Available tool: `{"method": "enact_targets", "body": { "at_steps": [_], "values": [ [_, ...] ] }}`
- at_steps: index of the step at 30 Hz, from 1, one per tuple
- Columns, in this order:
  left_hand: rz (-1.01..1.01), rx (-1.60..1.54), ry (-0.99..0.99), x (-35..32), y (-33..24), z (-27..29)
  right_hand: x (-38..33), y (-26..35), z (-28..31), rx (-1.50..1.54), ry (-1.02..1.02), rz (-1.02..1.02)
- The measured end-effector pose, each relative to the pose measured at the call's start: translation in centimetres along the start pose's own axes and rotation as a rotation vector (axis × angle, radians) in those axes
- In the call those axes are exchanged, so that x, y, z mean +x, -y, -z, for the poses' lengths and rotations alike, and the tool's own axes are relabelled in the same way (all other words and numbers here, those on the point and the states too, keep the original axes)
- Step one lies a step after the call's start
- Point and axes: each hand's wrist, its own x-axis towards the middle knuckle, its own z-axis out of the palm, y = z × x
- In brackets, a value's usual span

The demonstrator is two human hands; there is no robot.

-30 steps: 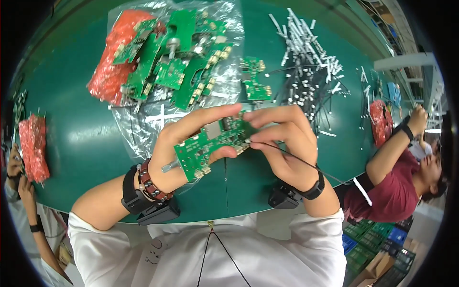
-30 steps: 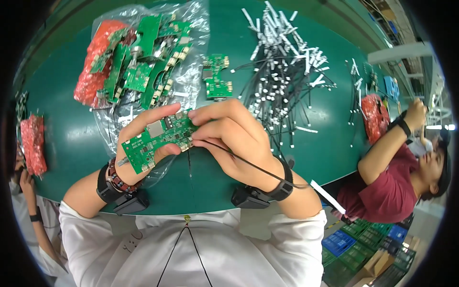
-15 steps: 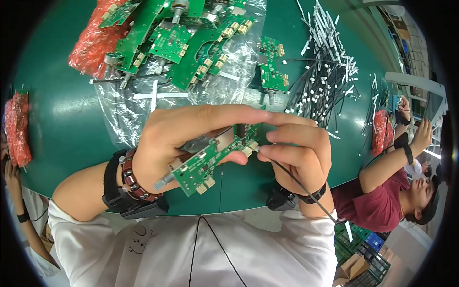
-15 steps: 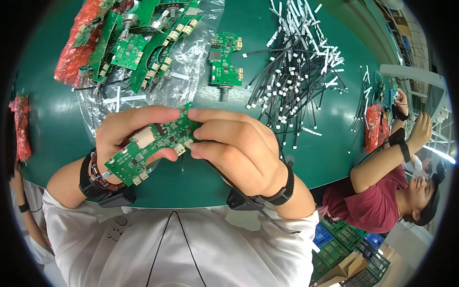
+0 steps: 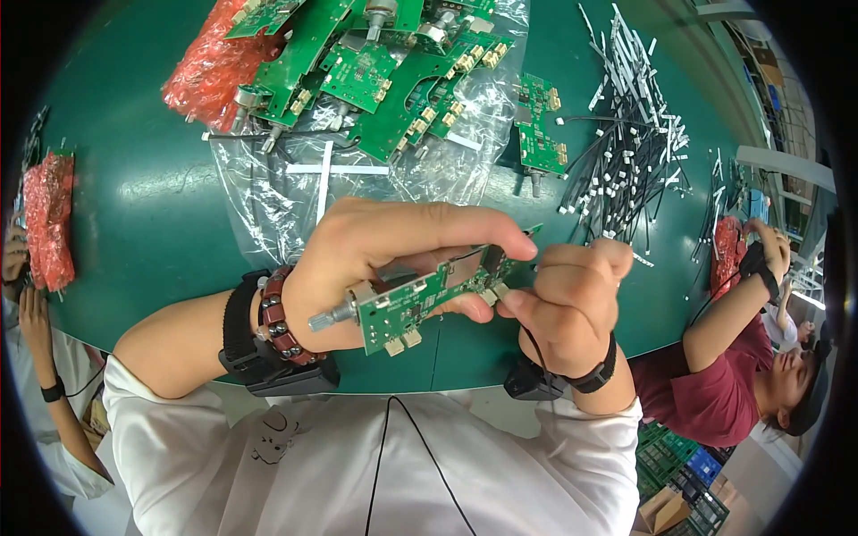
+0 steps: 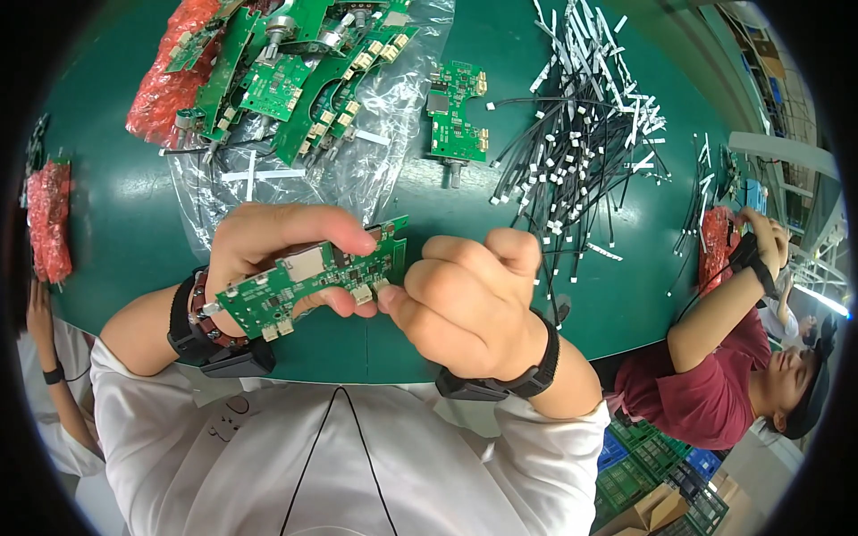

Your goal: The person picks up a circuit board and a wire, then inserts the wire into a port on the circuit board. They repeat this process by picking up another circuit board and wire and connecting them together.

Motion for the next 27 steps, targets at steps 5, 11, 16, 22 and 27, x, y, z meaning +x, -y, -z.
{"method": "enact_targets", "body": {
  "at_steps": [5, 11, 16, 22, 27],
  "values": [
    [-0.033, 0.079, 0.002, 0.1, -0.2, 0.0, 0.2, -0.3, -0.2, 0.012, 0.005, 0.031],
    [0.032, 0.047, -0.044, 0.1, -1.2, -1.1, 0.9, 0.0, 1.0, -0.021, -0.04, -0.024],
    [0.238, -0.245, -0.011, 0.2, -2.2, -0.6, 1.7, 0.4, 1.8, 0.213, 0.038, -0.201],
    [0.281, -0.259, 0.239, -0.3, -2.8, -0.1, 1.2, 2.2, 2.9, 0.545, 0.045, -0.152],
    [0.369, -0.23, 0.15, 0.2, -4.6, -0.6, 0.0, 2.2, 4.0, 0.74, -0.106, -0.58]
  ]
}}
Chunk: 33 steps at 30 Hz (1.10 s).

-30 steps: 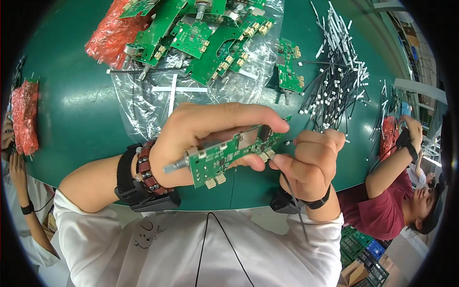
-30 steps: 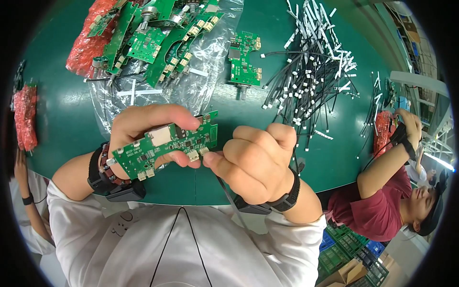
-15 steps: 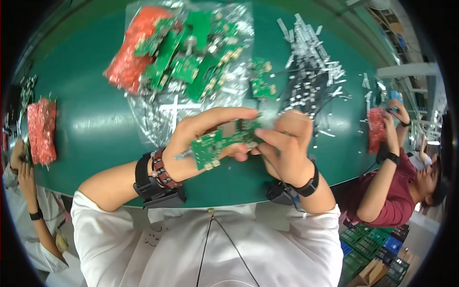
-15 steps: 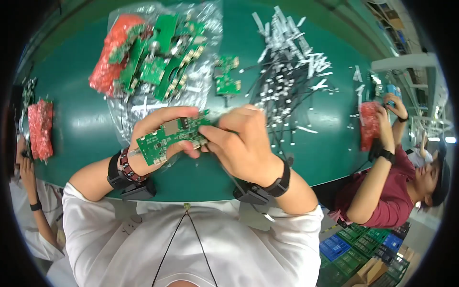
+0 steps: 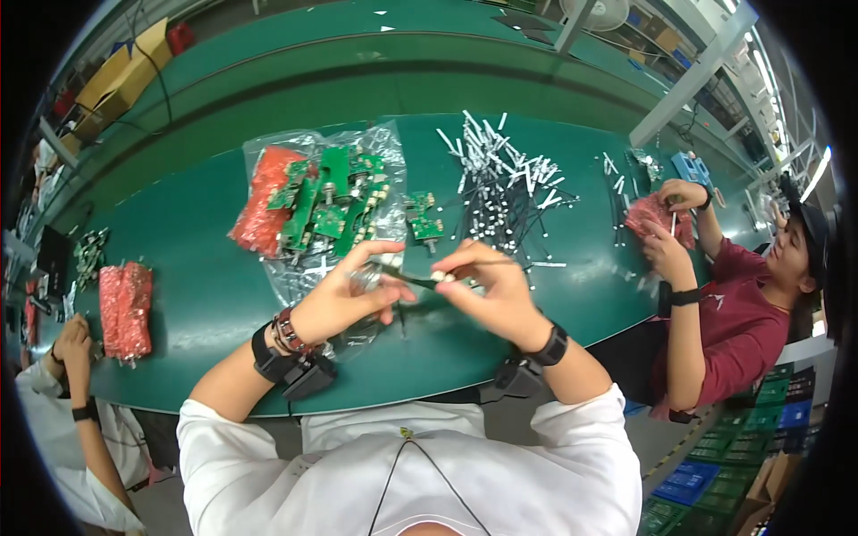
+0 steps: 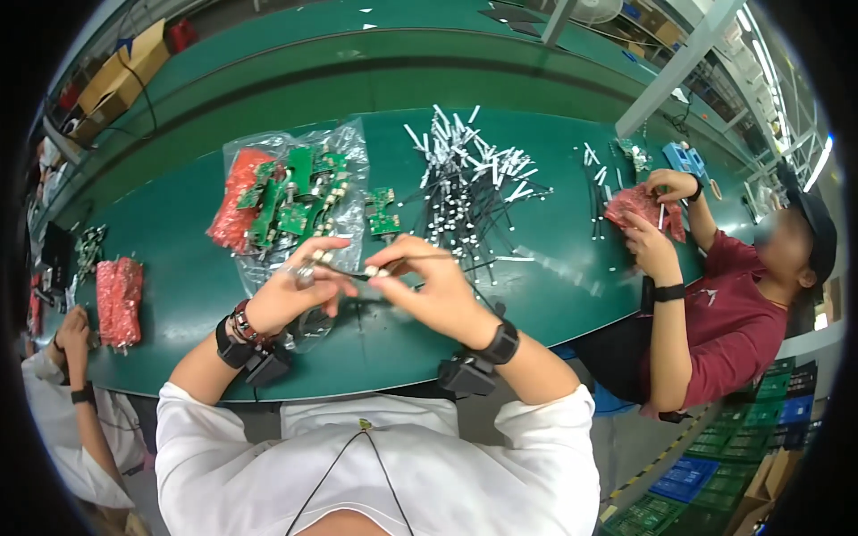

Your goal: The person picks up a circuit board and a wire, then inserts the wire into a port on the circuit board. They repeat this process by picking up another circuit board and wire and connecting them together.

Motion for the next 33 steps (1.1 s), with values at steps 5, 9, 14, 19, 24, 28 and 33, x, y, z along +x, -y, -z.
{"method": "enact_targets", "body": {
  "at_steps": [5, 9, 14, 19, 24, 28, 33],
  "values": [
    [-0.078, 0.174, -0.008, -1.0, 0.7, 2.1, 0.4, 0.2, 2.0, 0.271, -0.151, -0.187],
    [-0.158, 0.327, -0.056, -2.4, -0.7, 3.3, 1.2, 0.2, 1.1, -0.06, -0.095, -0.13],
    [-0.526, 1.123, -0.088, -3.0, -1.8, 2.7, 2.8, 0.9, -2.9, -0.404, 0.2, 0.15],
    [0.073, 0.955, 0.084, -3.7, -2.2, 1.4, 2.9, 0.7, -5.0, 0.029, 0.229, -0.109],
    [0.008, 0.288, -0.008, -3.8, 0.8, -0.6, 2.5, -0.9, -3.4, 0.284, 0.14, -0.178],
    [0.04, 0.315, -0.007, -3.9, 1.5, -0.9, 4.2, -0.8, 1.7, -0.192, -0.007, 0.055],
    [-0.124, 0.293, -0.129, -3.7, 0.1, -1.2, 4.5, -12.3, 16.5, -1.151, -0.648, -0.173]
  ]
}}
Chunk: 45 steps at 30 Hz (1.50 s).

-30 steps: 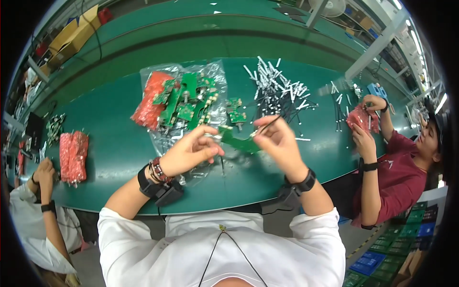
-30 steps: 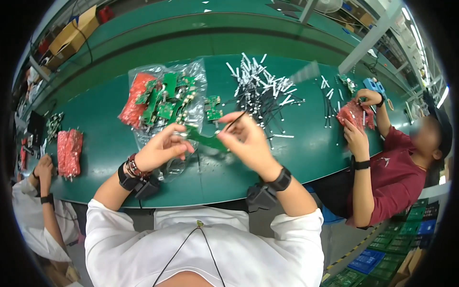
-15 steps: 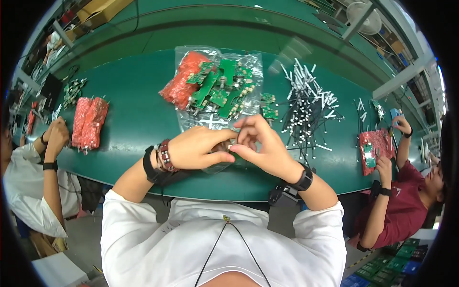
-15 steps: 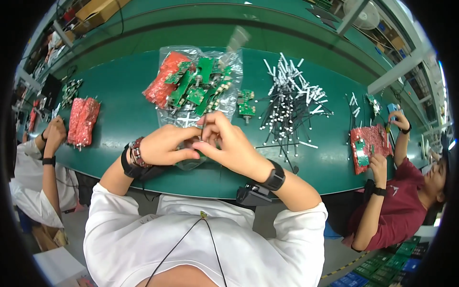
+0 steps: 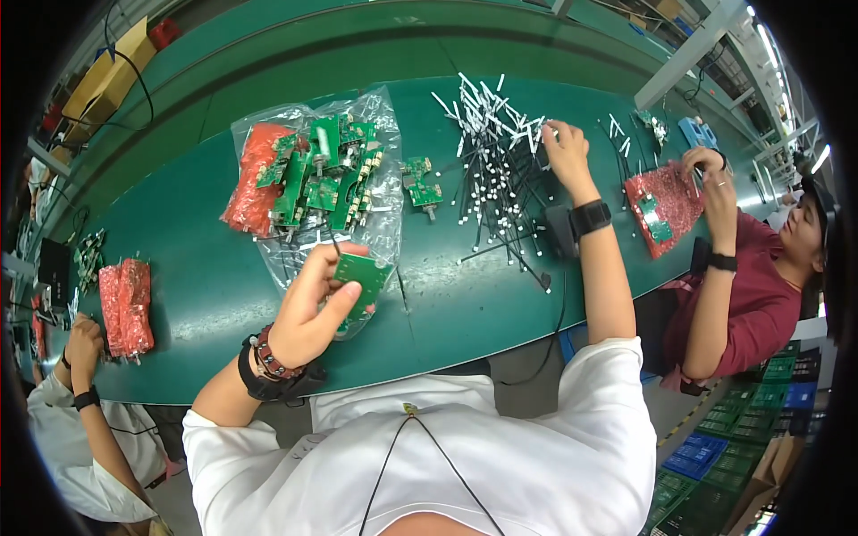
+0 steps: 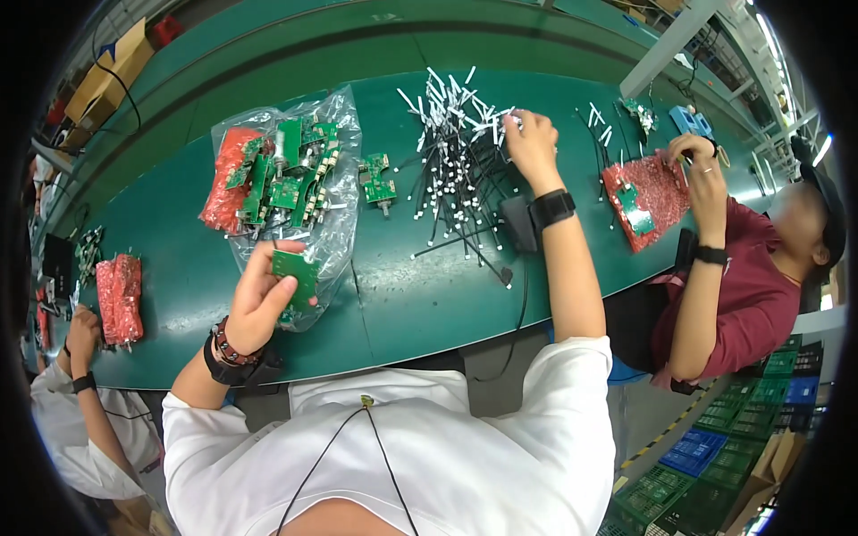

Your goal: The person picks up a circuit board and a wire, then inserts the wire into a port on the circuit board. They repeat this process by picking up another circuit board and wire and connecting them together.

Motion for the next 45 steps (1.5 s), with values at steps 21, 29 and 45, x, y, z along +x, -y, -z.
{"method": "enact_targets", "body": {
  "at_steps": [21, 29, 45],
  "values": [
    [-0.219, 0.708, -0.165, 5.2, -0.3, 1.6, -4.3, 17.1, 3.8, 0.942, 0.697, 0.132],
    [-0.305, 0.767, -0.24, 6.6, -0.3, -1.0, -7.6, 19.4, 4.3, 1.145, 0.602, 0.035],
    [-0.25, 1.49, -0.582, 7.0, 1.1, 9.1, 0.7, 4.3, 1.0, 1.141, 0.482, -0.504]
  ]
}}
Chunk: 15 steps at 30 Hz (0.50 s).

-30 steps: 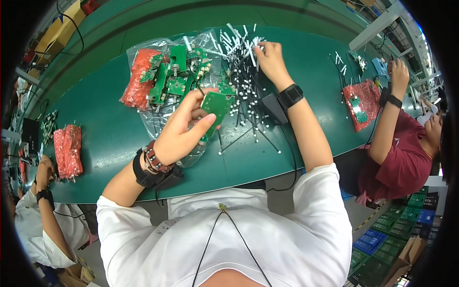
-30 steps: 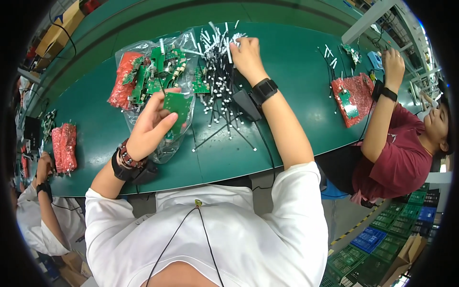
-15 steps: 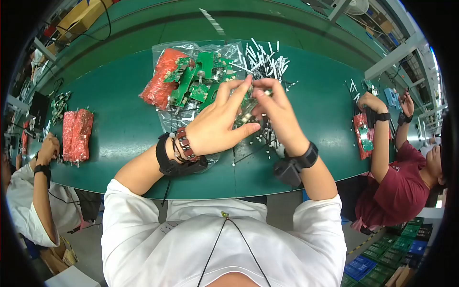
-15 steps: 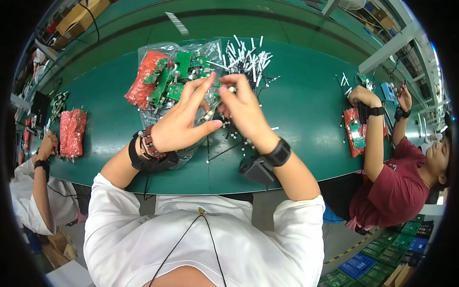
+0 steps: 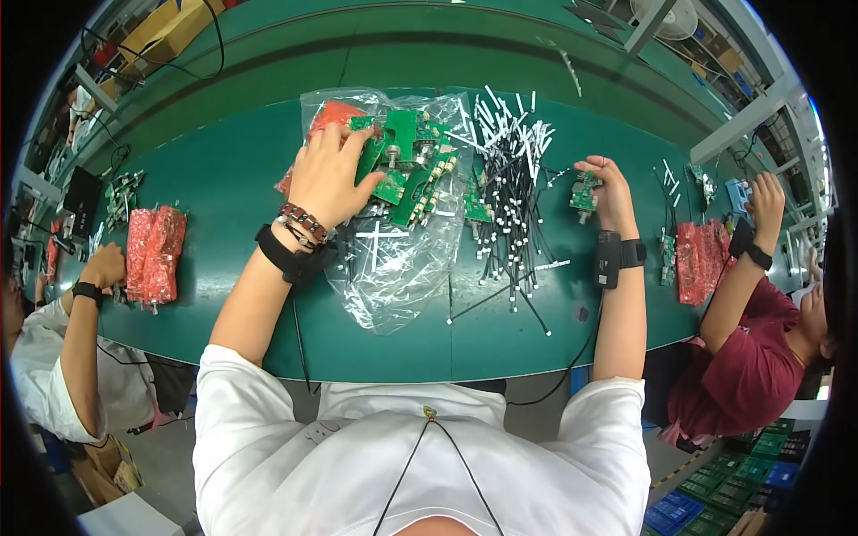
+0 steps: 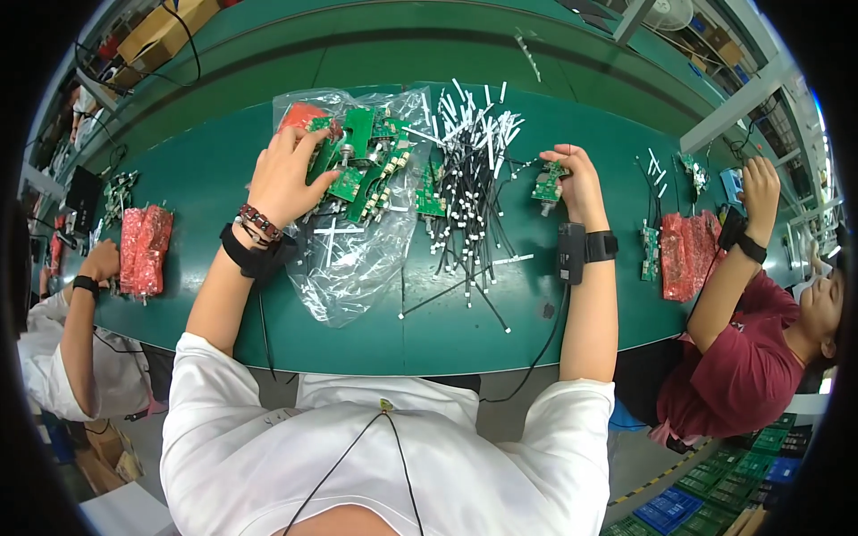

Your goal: The person picks up a circuit board and a wire, then inserts the wire into a port on the circuit board. They repeat this process by picking up another circuit board and wire and connecting them together.

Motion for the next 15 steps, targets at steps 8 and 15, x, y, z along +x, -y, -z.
{"method": "enact_targets", "body": {
  "at_steps": [8, 15],
  "values": [
    [0.09, -0.176, -0.087, 0.4, 0.9, 1.1, 0.0, -0.1, -0.5, 0.119, 0.052, 0.073],
    [0.068, -0.259, -0.194, 0.8, 1.0, 1.9, -0.3, 0.6, -1.7, 0.081, 0.065, 0.048]
  ]
}}
